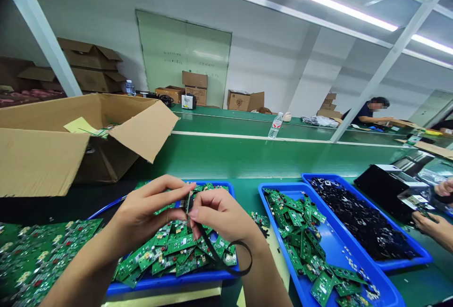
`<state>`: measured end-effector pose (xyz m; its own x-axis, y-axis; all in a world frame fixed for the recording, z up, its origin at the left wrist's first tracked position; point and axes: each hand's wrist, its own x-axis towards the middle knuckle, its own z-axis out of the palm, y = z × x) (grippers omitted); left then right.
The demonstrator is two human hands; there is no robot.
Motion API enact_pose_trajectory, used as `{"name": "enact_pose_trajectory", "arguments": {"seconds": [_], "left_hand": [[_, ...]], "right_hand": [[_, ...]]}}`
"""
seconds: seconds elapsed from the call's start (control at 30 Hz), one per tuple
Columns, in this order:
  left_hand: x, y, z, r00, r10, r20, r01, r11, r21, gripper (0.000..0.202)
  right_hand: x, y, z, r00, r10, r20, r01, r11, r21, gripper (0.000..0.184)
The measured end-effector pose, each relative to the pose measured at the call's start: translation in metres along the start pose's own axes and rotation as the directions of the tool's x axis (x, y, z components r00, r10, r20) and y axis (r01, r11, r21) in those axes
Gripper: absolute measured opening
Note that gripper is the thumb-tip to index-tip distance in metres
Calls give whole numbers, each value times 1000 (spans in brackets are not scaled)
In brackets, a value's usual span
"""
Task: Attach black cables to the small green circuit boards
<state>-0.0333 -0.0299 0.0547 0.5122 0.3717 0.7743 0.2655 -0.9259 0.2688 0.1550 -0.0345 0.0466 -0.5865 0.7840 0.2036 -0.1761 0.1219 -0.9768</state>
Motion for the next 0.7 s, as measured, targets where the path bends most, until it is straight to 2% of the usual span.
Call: {"name": "enact_pose_trajectory", "arguments": {"seconds": [0.1, 0.23, 0.4, 0.47, 0.53, 0.63, 0.7], "left_hand": [[1, 5, -2, 991, -97, 92, 106, 990, -91, 43], [4, 10, -1, 930, -286, 231, 331, 925, -185, 38], [10, 11, 7, 853, -449, 266, 514, 808, -287, 32], [11, 10, 8, 822, -504, 265, 568, 760, -315, 31], [10, 10, 9, 793, -544, 274, 609, 707, -358, 32], [8, 8, 9, 764, -567, 307, 641, 615, -459, 31], [7, 7, 9, 759, -563, 327, 644, 572, -508, 32]], "right_hand": [[-2, 0, -2, 995, -47, -90, 37, 994, -105, 39], [-4, -1, -1, 944, -133, -302, 37, 952, -304, 26], [-5, -2, 3, 878, -200, -435, -7, 903, -430, 13], [-7, -2, 3, 843, -239, -482, -31, 872, -488, 21], [-9, -4, 1, 826, -283, -487, -46, 828, -560, 28], [-11, -6, -2, 819, -400, -410, -4, 712, -702, 11], [-12, -6, -5, 789, -494, -365, 32, 627, -778, 12]]}}
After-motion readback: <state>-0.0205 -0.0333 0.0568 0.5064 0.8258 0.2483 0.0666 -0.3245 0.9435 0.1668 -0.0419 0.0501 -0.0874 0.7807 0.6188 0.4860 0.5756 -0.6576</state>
